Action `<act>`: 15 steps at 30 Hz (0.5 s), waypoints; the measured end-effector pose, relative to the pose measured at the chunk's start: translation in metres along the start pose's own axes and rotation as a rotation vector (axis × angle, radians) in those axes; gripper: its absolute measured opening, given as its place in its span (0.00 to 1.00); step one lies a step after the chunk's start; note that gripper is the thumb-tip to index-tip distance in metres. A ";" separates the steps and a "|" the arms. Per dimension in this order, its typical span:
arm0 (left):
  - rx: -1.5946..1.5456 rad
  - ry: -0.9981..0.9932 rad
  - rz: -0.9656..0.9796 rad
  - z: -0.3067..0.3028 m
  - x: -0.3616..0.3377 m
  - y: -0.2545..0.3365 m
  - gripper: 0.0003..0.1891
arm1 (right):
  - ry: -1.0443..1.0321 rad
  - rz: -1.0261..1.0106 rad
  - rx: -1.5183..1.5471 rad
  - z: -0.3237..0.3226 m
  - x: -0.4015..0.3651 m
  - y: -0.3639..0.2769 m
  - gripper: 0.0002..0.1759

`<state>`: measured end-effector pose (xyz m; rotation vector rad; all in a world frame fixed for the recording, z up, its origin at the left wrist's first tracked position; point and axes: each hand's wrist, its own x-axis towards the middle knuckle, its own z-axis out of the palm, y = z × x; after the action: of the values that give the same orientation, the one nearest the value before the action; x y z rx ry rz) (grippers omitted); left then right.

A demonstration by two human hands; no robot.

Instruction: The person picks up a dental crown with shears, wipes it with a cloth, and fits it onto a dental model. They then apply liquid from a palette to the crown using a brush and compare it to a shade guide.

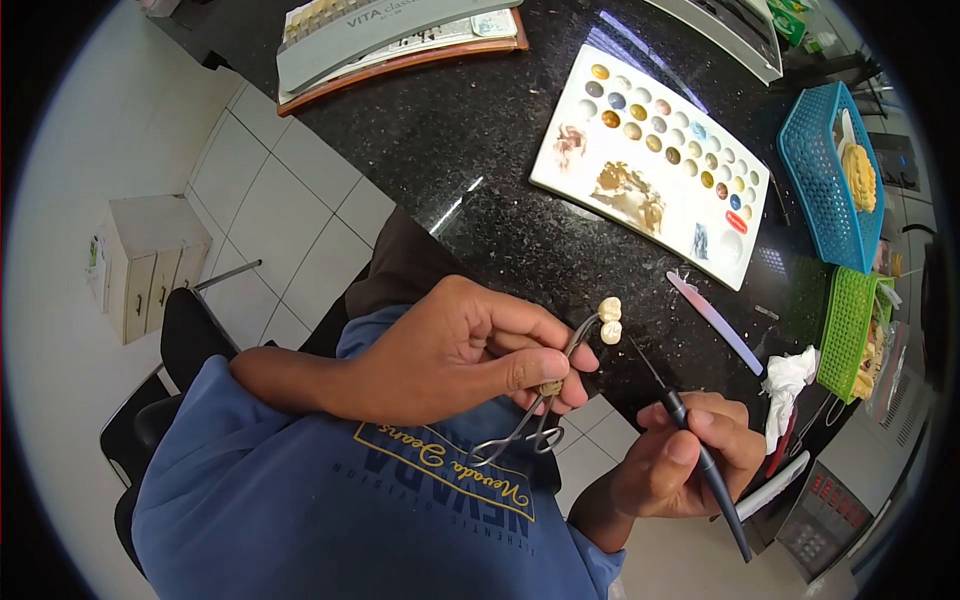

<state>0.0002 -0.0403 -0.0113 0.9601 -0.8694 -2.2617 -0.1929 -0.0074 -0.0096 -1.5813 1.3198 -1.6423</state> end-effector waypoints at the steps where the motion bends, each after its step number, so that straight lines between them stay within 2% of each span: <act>1: 0.001 -0.001 0.000 0.000 0.000 0.000 0.12 | -0.022 -0.011 -0.010 -0.001 0.000 0.000 0.12; 5: 0.008 0.001 -0.001 0.001 0.000 0.001 0.12 | -0.110 -0.057 -0.025 -0.004 0.001 0.004 0.13; 15: -0.005 0.002 0.005 0.001 0.000 0.000 0.11 | -0.090 -0.057 -0.018 -0.004 0.000 0.004 0.12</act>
<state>-0.0003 -0.0399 -0.0107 0.9565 -0.8637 -2.2576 -0.1979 -0.0079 -0.0119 -1.6980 1.2574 -1.5771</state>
